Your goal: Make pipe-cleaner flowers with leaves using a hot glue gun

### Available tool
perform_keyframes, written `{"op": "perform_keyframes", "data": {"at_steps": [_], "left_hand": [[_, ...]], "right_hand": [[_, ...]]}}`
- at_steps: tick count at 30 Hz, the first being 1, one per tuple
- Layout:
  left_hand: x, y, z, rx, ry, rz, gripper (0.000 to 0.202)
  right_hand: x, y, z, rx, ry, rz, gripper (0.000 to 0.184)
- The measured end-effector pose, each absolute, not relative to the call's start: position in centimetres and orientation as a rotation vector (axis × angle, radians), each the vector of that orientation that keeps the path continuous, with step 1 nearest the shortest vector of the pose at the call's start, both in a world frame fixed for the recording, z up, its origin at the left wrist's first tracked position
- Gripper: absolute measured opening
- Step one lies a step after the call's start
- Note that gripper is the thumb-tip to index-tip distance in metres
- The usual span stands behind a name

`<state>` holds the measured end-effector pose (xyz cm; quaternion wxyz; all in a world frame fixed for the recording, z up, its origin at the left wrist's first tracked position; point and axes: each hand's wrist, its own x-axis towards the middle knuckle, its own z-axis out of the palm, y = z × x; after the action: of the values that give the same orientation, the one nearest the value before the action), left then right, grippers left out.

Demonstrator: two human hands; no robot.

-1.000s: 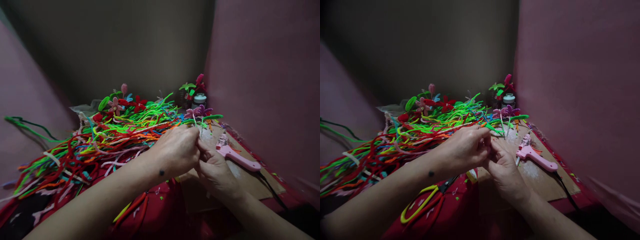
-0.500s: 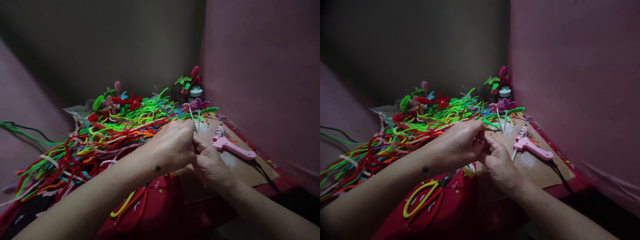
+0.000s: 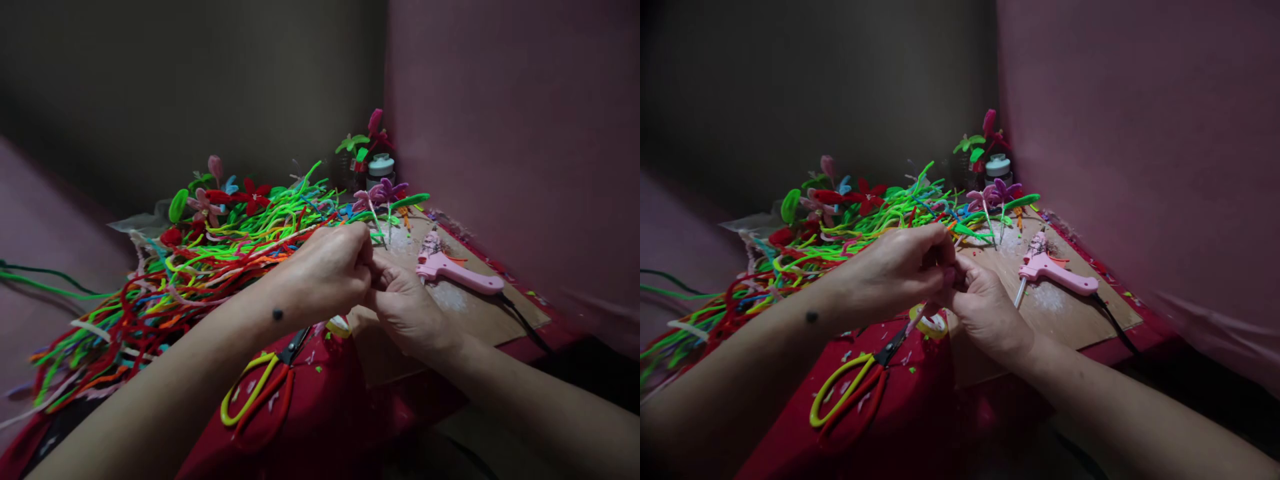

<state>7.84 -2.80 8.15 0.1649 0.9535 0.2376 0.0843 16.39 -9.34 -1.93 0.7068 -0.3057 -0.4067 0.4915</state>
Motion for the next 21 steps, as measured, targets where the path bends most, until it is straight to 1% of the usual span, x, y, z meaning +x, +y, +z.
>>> {"op": "perform_keyframes", "data": {"at_steps": [4,12,17,21], "left_hand": [[7.4,-2.2,8.2,2.594,0.642,0.227,0.009],[6.5,-2.1,7.7,2.546,0.724,0.395,0.011],[5.8,-2.6,7.5,2.519,0.717,0.330,0.008],[5.5,-3.0,7.5,2.605,0.707,0.337,0.003]], "right_hand": [[16.3,-9.3,-1.7,-0.677,-0.888,1.101,0.040],[16.4,-9.6,-1.3,-0.686,-0.876,1.103,0.047],[16.5,-9.4,-1.7,-0.675,-0.884,1.112,0.052],[16.5,-9.3,-1.8,-0.684,-0.890,1.086,0.051]]}}
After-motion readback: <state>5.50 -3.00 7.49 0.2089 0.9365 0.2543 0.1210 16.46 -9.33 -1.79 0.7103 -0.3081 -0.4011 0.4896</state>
